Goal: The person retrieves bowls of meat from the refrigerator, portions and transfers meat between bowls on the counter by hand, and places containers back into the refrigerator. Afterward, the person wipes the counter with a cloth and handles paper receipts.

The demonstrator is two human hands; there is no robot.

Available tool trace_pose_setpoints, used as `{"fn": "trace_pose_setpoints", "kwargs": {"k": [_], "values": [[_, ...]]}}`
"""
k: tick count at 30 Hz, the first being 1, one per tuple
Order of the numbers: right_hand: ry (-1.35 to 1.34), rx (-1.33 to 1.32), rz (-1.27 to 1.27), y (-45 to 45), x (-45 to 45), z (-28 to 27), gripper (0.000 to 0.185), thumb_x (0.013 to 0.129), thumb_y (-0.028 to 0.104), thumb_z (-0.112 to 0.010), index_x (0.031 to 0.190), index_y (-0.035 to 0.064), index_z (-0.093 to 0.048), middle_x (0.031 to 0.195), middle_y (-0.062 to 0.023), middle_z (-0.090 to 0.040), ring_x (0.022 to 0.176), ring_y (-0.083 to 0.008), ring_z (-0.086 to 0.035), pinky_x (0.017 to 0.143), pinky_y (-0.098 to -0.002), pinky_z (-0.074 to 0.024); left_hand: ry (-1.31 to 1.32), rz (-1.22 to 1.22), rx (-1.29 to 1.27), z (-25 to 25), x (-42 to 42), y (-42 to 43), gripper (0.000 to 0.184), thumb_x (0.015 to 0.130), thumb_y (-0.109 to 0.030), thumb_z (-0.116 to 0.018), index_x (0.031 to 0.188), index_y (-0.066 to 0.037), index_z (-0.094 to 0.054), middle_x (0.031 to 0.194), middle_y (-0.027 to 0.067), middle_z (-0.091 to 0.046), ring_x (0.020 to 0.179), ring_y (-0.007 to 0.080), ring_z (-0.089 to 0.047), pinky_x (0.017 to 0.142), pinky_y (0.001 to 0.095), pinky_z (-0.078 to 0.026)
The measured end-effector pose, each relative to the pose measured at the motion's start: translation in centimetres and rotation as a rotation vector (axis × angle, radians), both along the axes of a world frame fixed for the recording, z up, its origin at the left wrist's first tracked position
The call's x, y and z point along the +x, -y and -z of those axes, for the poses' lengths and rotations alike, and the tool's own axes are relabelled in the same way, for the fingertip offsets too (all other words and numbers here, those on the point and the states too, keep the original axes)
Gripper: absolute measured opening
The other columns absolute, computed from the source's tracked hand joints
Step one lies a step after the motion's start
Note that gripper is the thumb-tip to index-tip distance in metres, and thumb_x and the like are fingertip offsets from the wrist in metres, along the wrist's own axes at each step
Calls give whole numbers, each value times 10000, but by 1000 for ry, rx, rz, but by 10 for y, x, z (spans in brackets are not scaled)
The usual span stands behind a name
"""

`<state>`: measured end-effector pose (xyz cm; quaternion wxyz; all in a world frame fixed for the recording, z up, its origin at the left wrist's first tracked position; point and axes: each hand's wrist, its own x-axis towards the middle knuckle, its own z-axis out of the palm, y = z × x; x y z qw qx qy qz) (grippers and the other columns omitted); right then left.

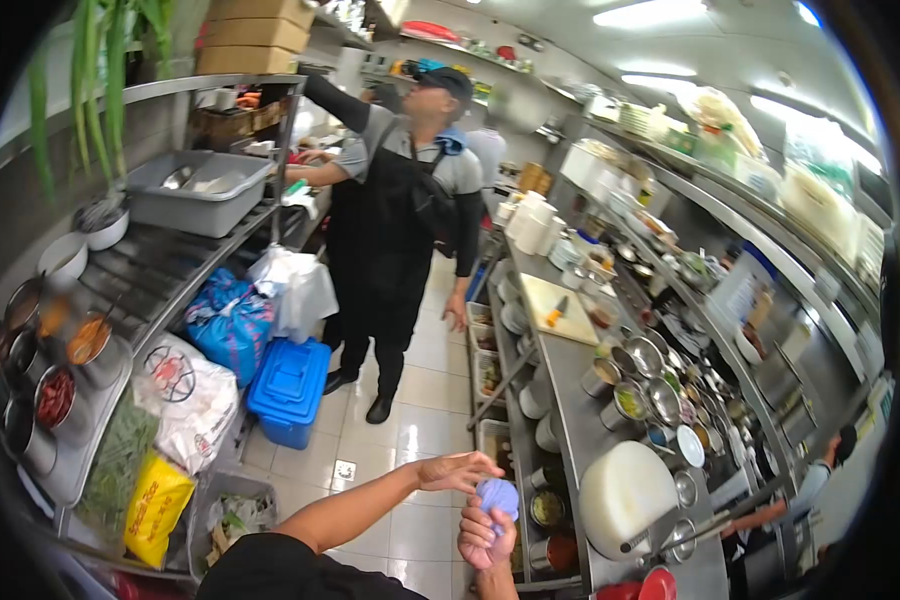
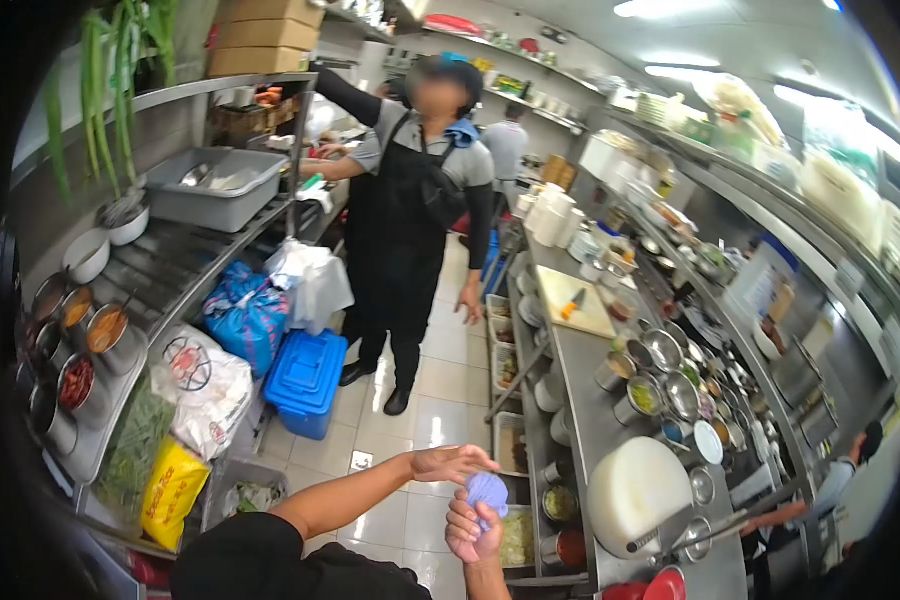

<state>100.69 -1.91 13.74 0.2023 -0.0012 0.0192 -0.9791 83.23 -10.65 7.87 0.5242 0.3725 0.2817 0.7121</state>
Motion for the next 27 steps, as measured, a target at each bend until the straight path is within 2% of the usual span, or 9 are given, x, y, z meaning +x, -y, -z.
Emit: {"fn": "trace_pose_setpoints", "kwargs": {"k": [5, 6, 9, 12, 14, 16, 17, 20, 27], "values": [[-196, -608, -295, 77, -40, -61, 356, 840, 201, -594, 978, -68, -406, 607, -76, -521, 378, -124, -517, 323, -205, -459, 288, 126, 965, -114, 55, 12, 1013, 761, -623, -624, 1426, -1, -182, 1370, 219, -420, 1303, 358, -373, 1064, 441, -337], [-194, -647, -333, 81, -47, -63, 352, 835, 195, -595, 975, -65, -404, 592, -65, -512, 369, -115, -500, 319, -204, -447, 330, -67, 989, -95, 44, 15, 971, 775, -565, -650, 1409, 25, -209, 1192, 188, -567, 1180, 354, -507, 1002, 408, -419], [-91, -563, -365, 84, -67, -64, 219, 841, 172, -541, 896, 13, -402, 550, -10, -459, 334, -60, -383, 291, -188, -333, 314, -291, 688, -75, 8, 57, 673, 863, -330, -622, 1348, 26, -320, 819, 56, -581, 829, 169, -606, 779, 286, -496], [-11, -157, -572, 101, -95, -14, 233, 881, 289, -536, 869, 71, -453, 490, 36, -383, 304, -70, -316, 274, -232, -251, 135, -562, 461, -15, -27, 116, 479, 913, -270, -536, 1288, -2, -406, 881, 35, -604, 843, 113, -585, 774, 262, -477], [55, -59, -722, 132, -107, 24, 225, 884, 297, -523, 901, 74, -501, 497, 35, -400, 321, -74, -338, 286, -243, -274, 155, -1152, 65, 2, 5, 154, 400, 933, -297, -492, 1230, -29, -477, 919, 38, -625, 869, 93, -582, 797, 269, -473], [113, -24, -872, 171, -108, 61, 237, 887, 306, -510, 934, 77, -549, 505, 33, -417, 337, -77, -360, 298, -253, -297, 303, -945, 79, 23, 29, 219, 245, 900, -189, -557, 1095, -48, -515, 780, -6, -549, 666, 82, -548, 624, 236, -458], [164, 47, -953, 194, -103, 58, 213, 886, 301, -514, 892, 91, -544, 503, 39, -406, 339, -76, -352, 299, -250, -287, 355, -1085, -46, 12, 46, 243, 212, 898, -155, -559, 1078, -66, -491, 645, -38, -484, 530, 49, -483, 509, 222, -422], [98, 285, -1149, 258, -90, 105, 226, 861, 253, -528, 671, 154, -459, 467, 48, -363, 321, -72, -319, 283, -225, -254, 473, -1181, -61, 29, 92, 306, 182, 906, -149, -548, 1050, -69, -472, 567, -39, -410, 483, 54, -439, 512, 244, -430], [-355, 1014, -1134, 368, -41, 186, 188, 789, 149, -516, 620, 155, -434, 497, 49, -359, 344, -98, -318, 320, -267, -233, 373, -1739, -542, 120, 157, 394, 138, 927, -183, -511, 979, -55, -500, 537, -6, -431, 427, 90, -408, 453, 259, -390]]}}
